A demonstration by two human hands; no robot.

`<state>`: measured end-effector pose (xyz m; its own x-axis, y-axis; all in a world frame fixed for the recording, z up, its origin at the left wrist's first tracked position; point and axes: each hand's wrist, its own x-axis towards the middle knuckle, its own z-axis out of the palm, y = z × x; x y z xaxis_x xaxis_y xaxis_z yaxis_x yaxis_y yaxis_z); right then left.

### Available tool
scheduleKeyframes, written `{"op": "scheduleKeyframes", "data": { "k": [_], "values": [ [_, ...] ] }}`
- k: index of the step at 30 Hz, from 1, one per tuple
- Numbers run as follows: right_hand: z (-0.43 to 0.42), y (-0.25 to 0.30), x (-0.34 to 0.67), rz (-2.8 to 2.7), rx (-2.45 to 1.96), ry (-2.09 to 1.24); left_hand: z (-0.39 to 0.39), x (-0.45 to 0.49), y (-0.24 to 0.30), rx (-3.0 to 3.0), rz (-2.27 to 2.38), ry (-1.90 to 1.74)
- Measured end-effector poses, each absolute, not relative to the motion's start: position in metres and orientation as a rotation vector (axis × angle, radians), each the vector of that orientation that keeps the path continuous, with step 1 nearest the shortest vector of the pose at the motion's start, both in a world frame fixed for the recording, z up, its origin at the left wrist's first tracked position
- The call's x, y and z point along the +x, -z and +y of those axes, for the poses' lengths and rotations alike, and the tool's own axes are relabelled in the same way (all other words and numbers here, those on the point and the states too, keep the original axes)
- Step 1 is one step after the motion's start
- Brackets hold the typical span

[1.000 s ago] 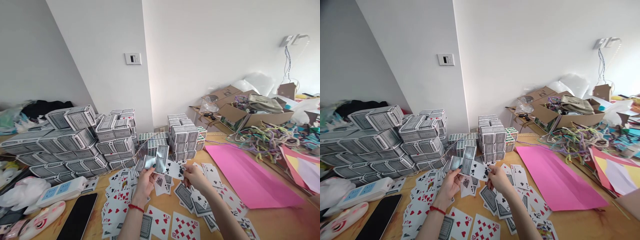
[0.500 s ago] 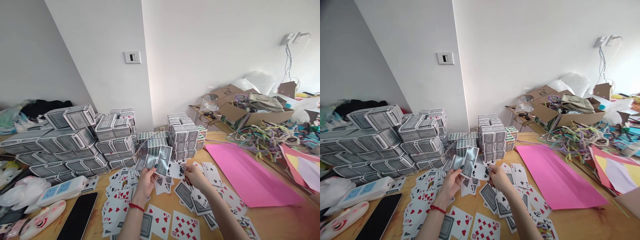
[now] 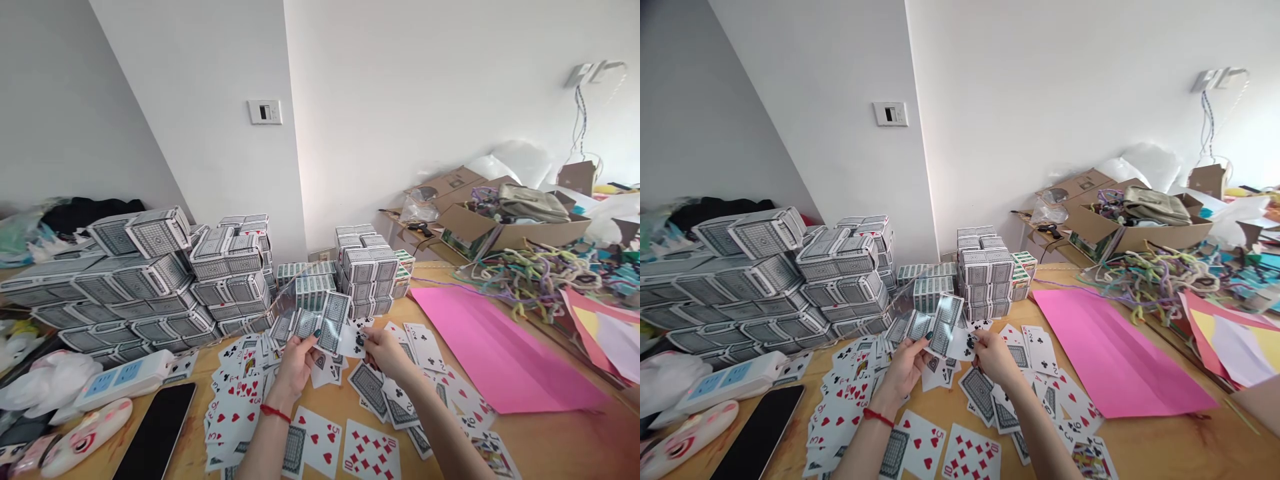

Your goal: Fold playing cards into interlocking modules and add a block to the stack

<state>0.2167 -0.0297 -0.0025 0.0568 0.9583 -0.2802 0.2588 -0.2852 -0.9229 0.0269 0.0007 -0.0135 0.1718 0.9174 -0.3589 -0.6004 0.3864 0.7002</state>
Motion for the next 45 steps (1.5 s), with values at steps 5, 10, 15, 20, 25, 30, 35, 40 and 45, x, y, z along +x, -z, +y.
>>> {"op": "scheduleKeyframes", "data": {
  "k": [5,10,15,20,25,30,35,40,45],
  "values": [
    [-0.03,0.003,0.215,-1.26,-1.654,-1.253,0.0,0.028,0.015,0.476,0.839,-1.103],
    [-0.031,0.002,0.212,-1.283,-1.642,-1.246,-0.003,0.031,0.013,0.498,0.855,-1.112],
    [-0.03,0.003,0.211,-1.304,-1.658,-1.225,-0.005,0.033,0.01,0.521,0.847,-1.11],
    [-0.031,0.004,0.209,-1.303,-1.674,-1.202,-0.005,0.035,0.013,0.524,0.846,-1.11],
    [-0.033,0.001,0.206,-1.334,-1.694,-1.191,-0.003,0.036,0.02,0.491,0.847,-1.118],
    [-0.032,0.003,0.204,-1.33,-1.698,-1.229,-0.003,0.035,0.022,0.492,0.859,-1.118],
    [-0.032,0.005,0.204,-1.355,-1.715,-1.188,-0.003,0.034,0.025,0.545,0.905,-1.104],
    [-0.033,0.001,0.206,-1.328,-1.588,-1.301,-0.005,0.032,0.019,0.603,0.848,-1.097],
    [-0.035,0.003,0.202,-1.277,-1.385,-1.491,-0.007,0.025,0.006,0.566,0.583,-1.126]
  ]
}}
